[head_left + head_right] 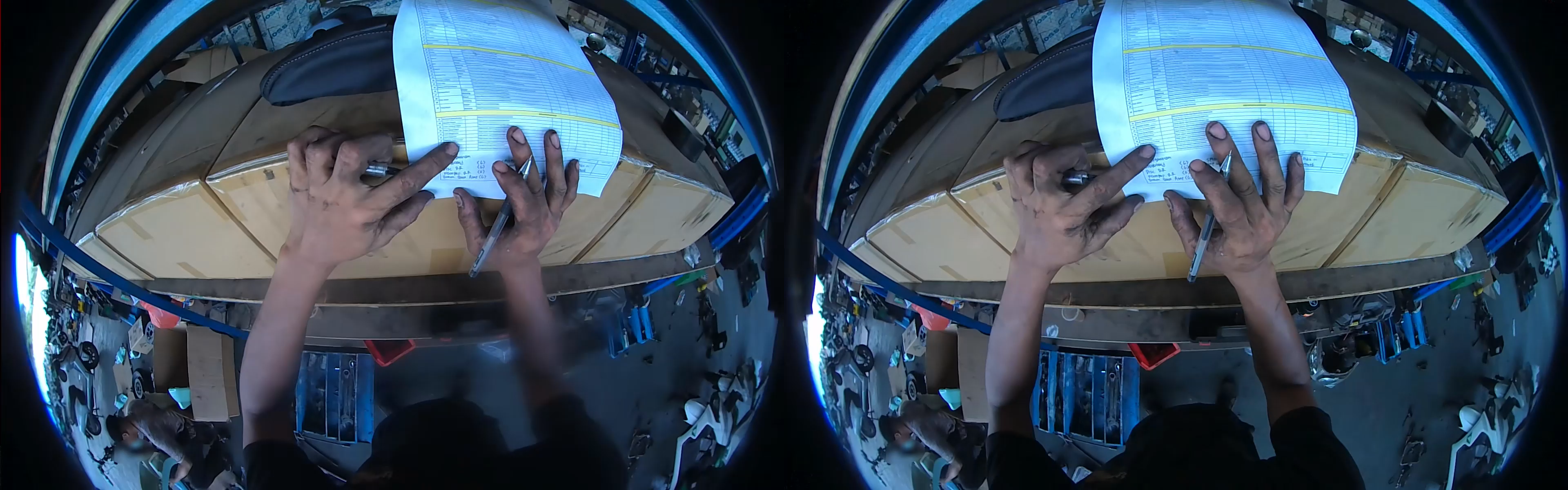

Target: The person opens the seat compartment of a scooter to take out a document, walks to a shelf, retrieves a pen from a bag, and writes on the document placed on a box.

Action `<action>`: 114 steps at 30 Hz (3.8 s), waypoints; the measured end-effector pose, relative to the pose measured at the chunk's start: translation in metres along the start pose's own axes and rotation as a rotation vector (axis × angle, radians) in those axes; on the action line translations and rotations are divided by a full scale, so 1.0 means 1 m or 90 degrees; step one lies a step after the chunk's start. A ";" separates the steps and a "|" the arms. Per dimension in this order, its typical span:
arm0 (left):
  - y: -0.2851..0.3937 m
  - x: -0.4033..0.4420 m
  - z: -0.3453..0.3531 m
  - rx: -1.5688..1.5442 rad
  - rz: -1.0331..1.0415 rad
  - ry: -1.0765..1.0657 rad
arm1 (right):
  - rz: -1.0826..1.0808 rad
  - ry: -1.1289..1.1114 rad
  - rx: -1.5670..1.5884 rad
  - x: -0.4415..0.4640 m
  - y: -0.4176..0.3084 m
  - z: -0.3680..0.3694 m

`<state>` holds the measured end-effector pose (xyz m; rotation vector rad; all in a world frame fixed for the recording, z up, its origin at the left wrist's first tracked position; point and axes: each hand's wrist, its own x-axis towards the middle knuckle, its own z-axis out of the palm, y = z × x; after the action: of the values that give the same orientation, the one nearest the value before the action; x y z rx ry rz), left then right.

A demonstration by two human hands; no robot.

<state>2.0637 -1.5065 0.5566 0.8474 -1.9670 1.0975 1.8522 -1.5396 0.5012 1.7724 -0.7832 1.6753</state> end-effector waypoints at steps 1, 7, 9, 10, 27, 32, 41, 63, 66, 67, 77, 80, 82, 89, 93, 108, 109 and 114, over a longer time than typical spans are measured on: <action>0.000 -0.001 0.001 0.005 -0.002 -0.004 | -0.002 0.008 -0.001 0.001 0.001 0.001; 0.001 -0.001 0.006 0.018 0.014 0.015 | -0.013 0.019 -0.009 0.001 -0.002 -0.003; -0.001 0.000 0.006 0.021 0.010 0.024 | -0.018 0.040 -0.007 0.004 -0.009 -0.014; -0.001 0.002 0.006 0.022 0.013 0.026 | -0.024 0.026 0.022 0.001 -0.018 -0.026; 0.001 -0.001 0.007 0.000 -0.018 0.029 | 0.074 0.136 0.511 0.008 -0.013 0.013; 0.003 -0.003 0.005 0.023 -0.031 0.014 | 0.049 0.049 0.344 0.018 -0.013 -0.010; 0.002 -0.001 0.014 0.024 -0.026 0.082 | -0.053 0.068 0.271 0.015 -0.009 0.002; 0.008 0.002 0.013 0.068 -0.065 0.074 | -0.071 0.092 0.274 0.018 -0.021 -0.004; 0.005 0.002 0.012 0.066 -0.048 0.068 | -0.064 0.093 0.245 0.020 -0.018 0.000; 0.005 0.002 0.013 0.065 -0.048 0.067 | -0.064 0.092 0.244 0.019 -0.017 0.001; 0.001 0.007 0.008 0.057 -0.032 0.016 | -0.030 0.055 0.278 0.019 -0.018 0.001; 0.002 0.007 0.010 0.039 -0.035 0.021 | -0.028 0.055 0.279 0.018 -0.018 0.002; 0.002 0.007 0.010 0.036 -0.045 0.027 | -0.030 0.056 0.276 0.018 -0.018 0.002; 0.005 0.006 0.010 0.070 -0.074 0.001 | -0.063 0.041 0.291 0.020 -0.018 -0.004; 0.005 0.005 0.009 0.075 -0.081 -0.008 | -0.064 0.103 0.333 0.016 -0.015 0.005; 0.005 0.005 0.008 0.073 -0.066 -0.013 | -0.066 0.090 0.302 0.017 -0.013 0.007; 0.005 0.005 0.008 0.074 -0.067 -0.012 | -0.060 0.084 0.314 0.017 -0.012 0.007; 0.005 0.004 0.007 0.076 -0.068 -0.021 | -0.060 0.057 0.315 0.019 -0.013 0.004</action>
<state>2.0552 -1.5112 0.5552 1.0285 -1.8740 1.1532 1.8650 -1.5346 0.5200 1.9952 -0.2480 1.9867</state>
